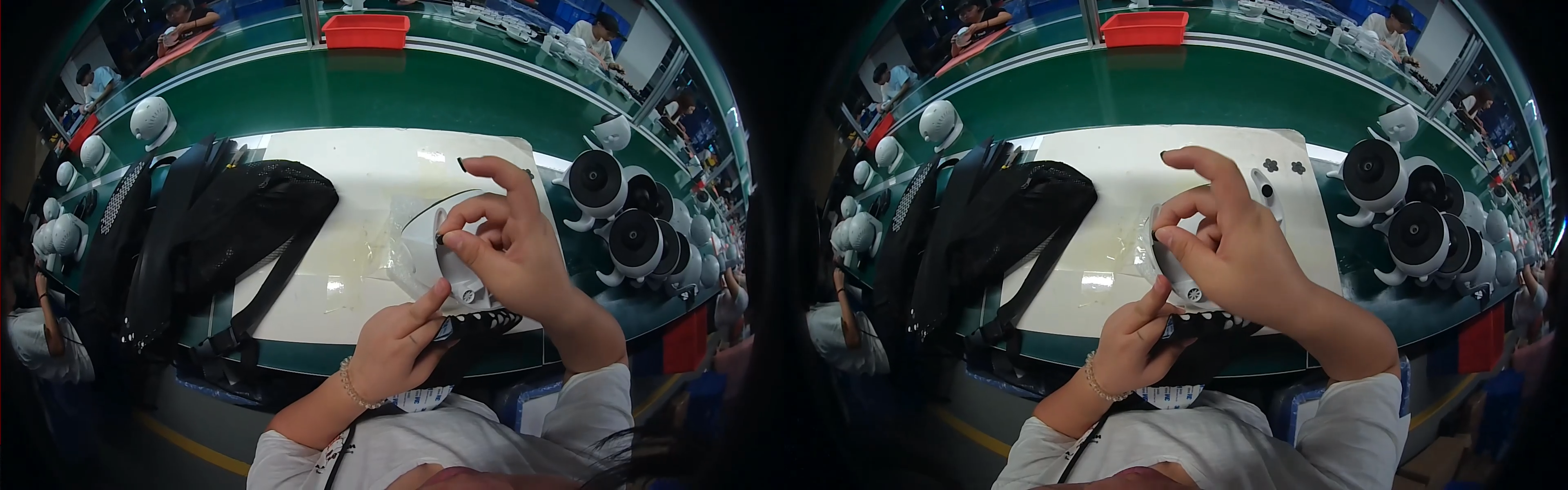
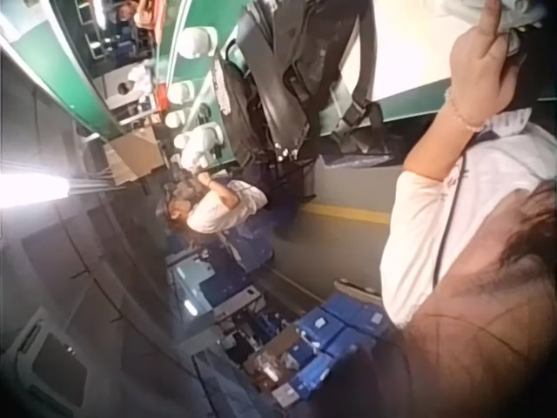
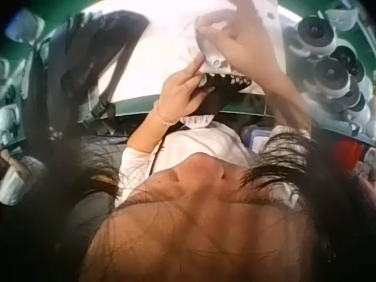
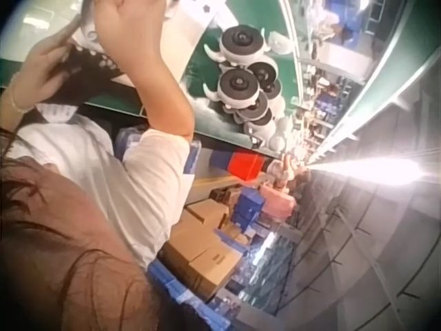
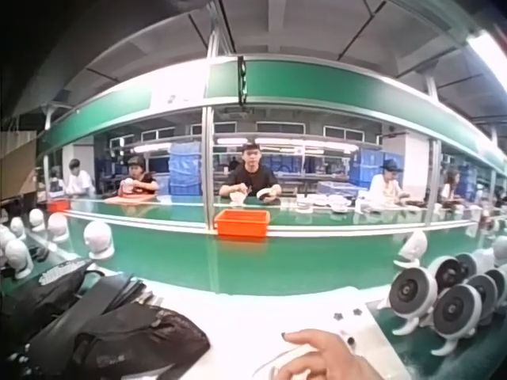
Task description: Manually inserting small components into a plastic housing on a factory production line.
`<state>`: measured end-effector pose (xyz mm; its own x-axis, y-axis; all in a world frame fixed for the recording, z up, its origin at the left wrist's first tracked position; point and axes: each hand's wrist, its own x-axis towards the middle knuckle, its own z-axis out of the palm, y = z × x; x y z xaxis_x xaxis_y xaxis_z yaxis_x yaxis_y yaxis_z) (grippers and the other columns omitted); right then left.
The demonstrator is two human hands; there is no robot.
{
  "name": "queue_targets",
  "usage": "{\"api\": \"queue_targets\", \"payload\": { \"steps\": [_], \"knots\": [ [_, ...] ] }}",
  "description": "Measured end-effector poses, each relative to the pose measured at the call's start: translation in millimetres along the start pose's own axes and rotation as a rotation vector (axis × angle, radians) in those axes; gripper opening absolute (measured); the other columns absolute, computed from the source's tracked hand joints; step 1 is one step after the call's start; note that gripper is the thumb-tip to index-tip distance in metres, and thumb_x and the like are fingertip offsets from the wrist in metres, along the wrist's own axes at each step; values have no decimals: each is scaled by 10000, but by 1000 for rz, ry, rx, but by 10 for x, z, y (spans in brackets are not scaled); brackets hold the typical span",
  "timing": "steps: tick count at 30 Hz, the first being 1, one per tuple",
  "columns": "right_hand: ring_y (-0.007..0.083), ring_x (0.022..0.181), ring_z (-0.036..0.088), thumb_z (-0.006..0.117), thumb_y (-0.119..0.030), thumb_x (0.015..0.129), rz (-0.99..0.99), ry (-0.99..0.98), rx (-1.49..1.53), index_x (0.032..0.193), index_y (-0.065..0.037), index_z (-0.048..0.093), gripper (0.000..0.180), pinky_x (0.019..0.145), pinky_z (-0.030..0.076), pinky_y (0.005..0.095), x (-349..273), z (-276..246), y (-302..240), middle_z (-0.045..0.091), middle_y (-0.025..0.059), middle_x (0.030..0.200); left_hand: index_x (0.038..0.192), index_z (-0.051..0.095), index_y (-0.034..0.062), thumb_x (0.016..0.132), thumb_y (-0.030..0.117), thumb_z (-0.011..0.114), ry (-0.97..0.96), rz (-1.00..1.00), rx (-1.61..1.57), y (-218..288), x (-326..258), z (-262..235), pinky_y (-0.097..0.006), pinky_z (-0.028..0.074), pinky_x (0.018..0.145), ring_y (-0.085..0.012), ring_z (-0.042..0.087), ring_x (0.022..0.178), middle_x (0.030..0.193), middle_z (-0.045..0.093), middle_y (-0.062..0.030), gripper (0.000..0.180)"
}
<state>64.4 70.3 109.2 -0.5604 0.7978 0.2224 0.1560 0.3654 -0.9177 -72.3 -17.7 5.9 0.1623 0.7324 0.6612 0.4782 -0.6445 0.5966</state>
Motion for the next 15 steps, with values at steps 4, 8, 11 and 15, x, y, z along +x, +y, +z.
{"api": "queue_targets", "payload": {
  "steps": [4, 8, 11, 15],
  "knots": [
    [56, 523, 519, 594, 33, 786, -390, 64, -477, 1243, -42, 351, 523, 472, 384, 176, -51, 19, 66, 634, 80, 806, 881, 558, -28, 635, 41, 697, -4, 3, -13, -6, 4, 0, -341, 458, 559, -275, 565, 642, 1298, 451, -164, 292],
    [108, 507, 549, 609, 45, 748, -640, 55, -733, 1216, -29, 418, 510, 438, 403, 226, -103, -6, 18, 656, 82, 807, 886, 558, -26, 642, 44, 692, 2, 21, -27, -27, -3, 2, -343, 456, 560, -273, 563, 639, 1317, 434, -152, 287],
    [126, 511, 557, 623, 41, 729, -678, -46, -859, 1207, -31, 447, 515, 439, 406, 252, -149, -69, -51, 657, 88, 859, 882, 561, -22, 646, 47, 690, -1, 15, -19, -31, -2, 0, -344, 457, 560, -272, 564, 640, 1321, 429, -151, 277],
    [174, 514, 576, 664, -35, 710, -377, 60, -504, 1171, -60, 510, 487, 446, 447, 256, -311, -101, 40, 617, 129, 1033, 873, 570, -15, 647, 48, 690, 0, -4, 6, -12, -8, -3, -345, 462, 569, -274, 575, 655, 1319, 432, -155, 264]
  ]
}}
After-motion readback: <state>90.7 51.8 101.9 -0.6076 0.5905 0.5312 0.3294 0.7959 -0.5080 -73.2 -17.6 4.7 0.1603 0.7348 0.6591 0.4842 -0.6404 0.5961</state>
